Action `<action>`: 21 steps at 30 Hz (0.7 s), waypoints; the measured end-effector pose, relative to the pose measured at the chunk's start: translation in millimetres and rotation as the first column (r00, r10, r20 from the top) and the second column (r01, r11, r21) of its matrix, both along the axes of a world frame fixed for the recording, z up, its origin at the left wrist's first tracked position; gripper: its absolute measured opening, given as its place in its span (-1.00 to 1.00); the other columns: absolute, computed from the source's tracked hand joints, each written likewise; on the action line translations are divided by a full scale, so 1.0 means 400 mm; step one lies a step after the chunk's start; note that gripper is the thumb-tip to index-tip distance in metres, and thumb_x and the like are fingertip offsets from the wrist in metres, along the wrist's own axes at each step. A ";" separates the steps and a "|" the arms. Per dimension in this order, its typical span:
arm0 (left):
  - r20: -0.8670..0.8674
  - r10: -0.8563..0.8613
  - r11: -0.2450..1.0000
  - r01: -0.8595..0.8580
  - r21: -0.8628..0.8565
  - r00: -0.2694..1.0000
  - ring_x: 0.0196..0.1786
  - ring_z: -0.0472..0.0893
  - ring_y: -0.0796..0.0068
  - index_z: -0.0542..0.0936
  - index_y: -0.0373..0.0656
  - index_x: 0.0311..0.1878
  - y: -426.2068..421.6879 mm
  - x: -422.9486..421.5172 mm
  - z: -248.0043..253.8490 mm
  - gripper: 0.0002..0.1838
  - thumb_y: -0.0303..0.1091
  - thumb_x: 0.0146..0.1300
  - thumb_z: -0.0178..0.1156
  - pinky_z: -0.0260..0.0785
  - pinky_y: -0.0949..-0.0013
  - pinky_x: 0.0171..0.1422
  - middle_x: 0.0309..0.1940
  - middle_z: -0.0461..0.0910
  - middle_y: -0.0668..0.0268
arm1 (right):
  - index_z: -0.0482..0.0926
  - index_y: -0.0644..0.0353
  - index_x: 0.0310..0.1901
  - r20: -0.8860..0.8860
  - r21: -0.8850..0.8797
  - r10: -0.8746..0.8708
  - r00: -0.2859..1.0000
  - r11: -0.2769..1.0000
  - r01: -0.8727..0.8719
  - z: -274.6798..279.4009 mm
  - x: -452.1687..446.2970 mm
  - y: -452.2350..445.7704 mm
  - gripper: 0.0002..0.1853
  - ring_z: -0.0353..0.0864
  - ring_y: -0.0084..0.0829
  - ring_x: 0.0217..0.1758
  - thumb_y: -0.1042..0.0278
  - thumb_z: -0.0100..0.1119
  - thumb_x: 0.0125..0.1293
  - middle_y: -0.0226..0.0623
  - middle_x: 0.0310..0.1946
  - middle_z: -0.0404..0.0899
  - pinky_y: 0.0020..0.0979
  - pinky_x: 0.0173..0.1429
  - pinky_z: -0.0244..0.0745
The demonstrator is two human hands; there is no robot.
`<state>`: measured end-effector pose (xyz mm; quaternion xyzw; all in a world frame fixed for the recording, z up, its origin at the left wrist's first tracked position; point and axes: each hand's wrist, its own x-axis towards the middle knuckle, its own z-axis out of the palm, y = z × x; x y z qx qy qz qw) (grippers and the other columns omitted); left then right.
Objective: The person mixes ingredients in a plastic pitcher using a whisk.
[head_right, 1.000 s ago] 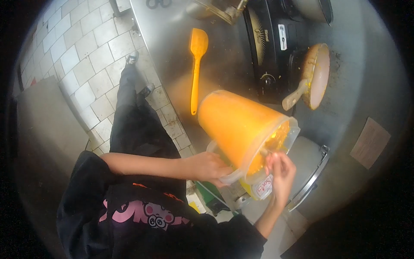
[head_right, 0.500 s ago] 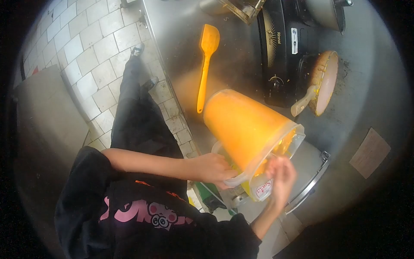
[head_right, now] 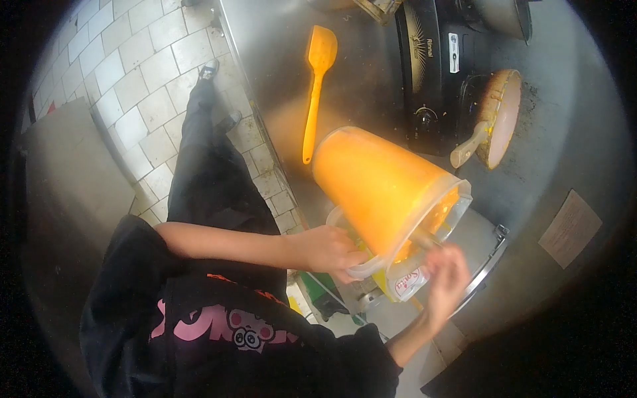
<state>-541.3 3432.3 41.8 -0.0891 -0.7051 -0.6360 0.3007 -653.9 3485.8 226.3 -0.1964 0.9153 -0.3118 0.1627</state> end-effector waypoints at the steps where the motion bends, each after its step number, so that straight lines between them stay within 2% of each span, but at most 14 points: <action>1: -0.008 -0.009 1.000 0.009 -0.003 1.000 -0.62 0.46 0.31 0.39 -0.16 -0.41 0.000 0.003 -0.001 -0.69 -0.17 -0.10 0.23 0.29 0.35 -0.51 -0.72 0.39 0.29 | 0.32 0.27 -0.50 0.092 0.145 0.027 0.995 0.989 -0.040 -0.034 -0.002 0.008 -0.74 0.13 -0.71 -0.64 0.33 -0.13 0.32 -0.46 -0.64 0.24 -0.67 -0.59 0.07; 2: -0.008 -0.009 1.000 0.009 0.020 1.000 -0.62 0.46 0.31 0.39 -0.16 -0.42 0.000 0.004 -0.002 -0.70 -0.18 -0.10 0.23 0.29 0.36 -0.51 -0.71 0.40 0.29 | 0.33 0.28 -0.51 0.181 0.284 0.041 0.983 0.955 -0.092 -0.044 -0.005 0.012 -0.73 0.14 -0.71 -0.63 0.33 -0.13 0.32 -0.46 -0.64 0.25 -0.67 -0.59 0.07; 3: -0.011 -0.007 0.999 0.008 0.043 1.000 -0.61 0.46 0.32 0.39 -0.16 -0.43 0.002 0.001 -0.003 -0.70 -0.18 -0.09 0.23 0.29 0.36 -0.50 -0.71 0.40 0.29 | 0.35 0.29 -0.52 0.124 0.247 0.056 0.991 0.965 -0.085 -0.029 -0.007 0.015 -0.73 0.15 -0.71 -0.63 0.33 -0.11 0.31 -0.47 -0.65 0.25 -0.67 -0.59 0.06; 7: -0.043 0.007 1.000 -0.006 0.018 0.999 -0.63 0.47 0.23 0.36 -0.18 -0.43 0.004 -0.002 -0.002 -0.65 -0.12 -0.11 0.21 0.32 0.30 -0.51 -0.75 0.40 0.24 | 0.36 0.28 -0.52 0.074 0.285 0.041 0.996 0.957 -0.060 0.061 -0.001 -0.024 -0.73 0.15 -0.72 -0.63 0.33 -0.10 0.31 -0.45 -0.60 0.29 -0.67 -0.59 0.07; 10: -0.021 -0.054 0.998 0.054 -0.012 0.998 -0.62 0.47 0.23 0.38 -0.17 -0.41 -0.012 0.004 0.006 -0.67 -0.12 -0.08 0.20 0.32 0.30 -0.51 -0.75 0.39 0.23 | 0.41 0.27 -0.48 0.007 0.270 0.075 0.997 0.960 -0.074 0.130 -0.002 -0.027 -0.77 0.18 -0.74 -0.60 0.36 -0.09 0.29 -0.47 -0.57 0.35 -0.68 -0.55 0.07; 12: 0.022 -0.053 0.998 0.054 -0.036 0.998 -0.61 0.45 0.32 0.39 -0.15 -0.48 -0.029 0.005 0.020 -0.71 -0.17 -0.06 0.23 0.28 0.38 -0.49 -0.69 0.41 0.28 | 0.41 0.26 -0.48 -0.064 0.272 0.098 0.993 0.959 -0.077 0.167 -0.008 -0.027 -0.79 0.19 -0.74 -0.61 0.38 -0.09 0.28 -0.46 -0.56 0.35 -0.68 -0.55 0.10; 15: 0.075 -0.067 0.996 0.071 -0.061 0.995 -0.61 0.44 0.29 0.39 -0.15 -0.50 -0.033 0.007 0.028 -0.71 -0.16 -0.05 0.22 0.28 0.37 -0.48 -0.70 0.41 0.27 | 0.41 0.26 -0.48 -0.137 0.139 0.103 0.985 0.987 -0.084 0.218 -0.017 -0.033 -0.79 0.22 -0.73 -0.60 0.37 -0.08 0.27 -0.45 -0.56 0.37 -0.68 -0.55 0.16; 18: 0.035 -0.065 0.998 0.065 -0.023 0.997 -0.61 0.44 0.28 0.39 -0.14 -0.50 -0.026 0.005 0.022 -0.72 -0.16 -0.05 0.22 0.29 0.37 -0.48 -0.70 0.40 0.27 | 0.37 0.26 -0.45 -0.252 0.058 0.019 0.968 0.998 -0.005 0.249 -0.011 -0.038 -0.75 0.14 -0.75 -0.60 0.27 -0.09 0.30 -0.48 -0.57 0.26 -0.69 -0.58 0.06; 19: 0.048 -0.055 0.998 0.057 -0.026 0.997 -0.61 0.44 0.28 0.39 -0.14 -0.50 -0.026 0.006 0.020 -0.72 -0.16 -0.05 0.22 0.29 0.37 -0.48 -0.70 0.40 0.27 | 0.37 0.26 -0.44 -0.243 0.006 0.026 0.970 1.000 -0.025 0.259 -0.018 -0.026 -0.75 0.13 -0.76 -0.59 0.25 -0.08 0.30 -0.49 -0.57 0.25 -0.69 -0.58 0.04; 21: 0.081 -0.104 0.993 0.108 -0.049 0.991 -0.59 0.48 0.19 0.41 -0.18 -0.41 -0.023 0.007 0.020 -0.67 -0.11 -0.05 0.18 0.34 0.28 -0.44 -0.72 0.42 0.19 | 0.36 0.25 -0.43 -0.293 -0.042 0.007 0.956 0.999 -0.021 0.259 -0.017 -0.012 -0.75 0.13 -0.75 -0.59 0.25 -0.09 0.30 -0.48 -0.58 0.26 -0.69 -0.57 0.04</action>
